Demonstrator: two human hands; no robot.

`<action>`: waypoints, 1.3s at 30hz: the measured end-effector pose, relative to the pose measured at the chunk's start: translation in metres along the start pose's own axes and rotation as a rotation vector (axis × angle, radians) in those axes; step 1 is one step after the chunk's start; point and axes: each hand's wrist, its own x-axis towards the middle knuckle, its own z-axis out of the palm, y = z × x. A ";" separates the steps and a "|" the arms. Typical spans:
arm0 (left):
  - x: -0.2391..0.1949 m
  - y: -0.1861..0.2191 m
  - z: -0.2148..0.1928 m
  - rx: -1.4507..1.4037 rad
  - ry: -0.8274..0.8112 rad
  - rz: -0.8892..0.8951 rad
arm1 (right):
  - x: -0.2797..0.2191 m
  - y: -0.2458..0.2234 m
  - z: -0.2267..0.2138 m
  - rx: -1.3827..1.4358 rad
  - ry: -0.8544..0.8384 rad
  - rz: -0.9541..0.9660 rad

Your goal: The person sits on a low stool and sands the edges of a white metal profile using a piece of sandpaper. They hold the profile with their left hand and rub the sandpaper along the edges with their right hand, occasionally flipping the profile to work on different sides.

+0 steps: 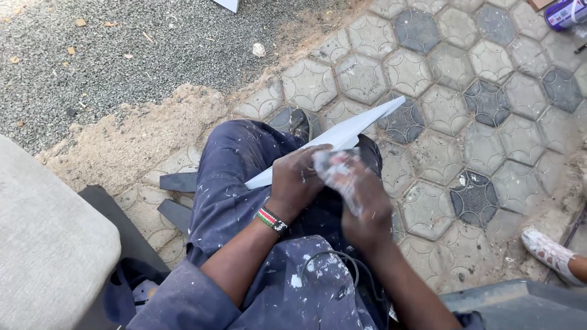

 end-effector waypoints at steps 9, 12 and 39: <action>-0.001 -0.010 0.003 0.096 -0.018 -0.025 | 0.016 -0.020 0.002 0.113 0.004 0.014; 0.002 -0.009 0.006 0.159 -0.013 -0.006 | -0.004 0.081 0.016 -0.004 0.042 0.117; -0.011 -0.019 -0.001 0.115 -0.035 -0.009 | 0.014 -0.008 0.005 -0.184 0.070 -0.227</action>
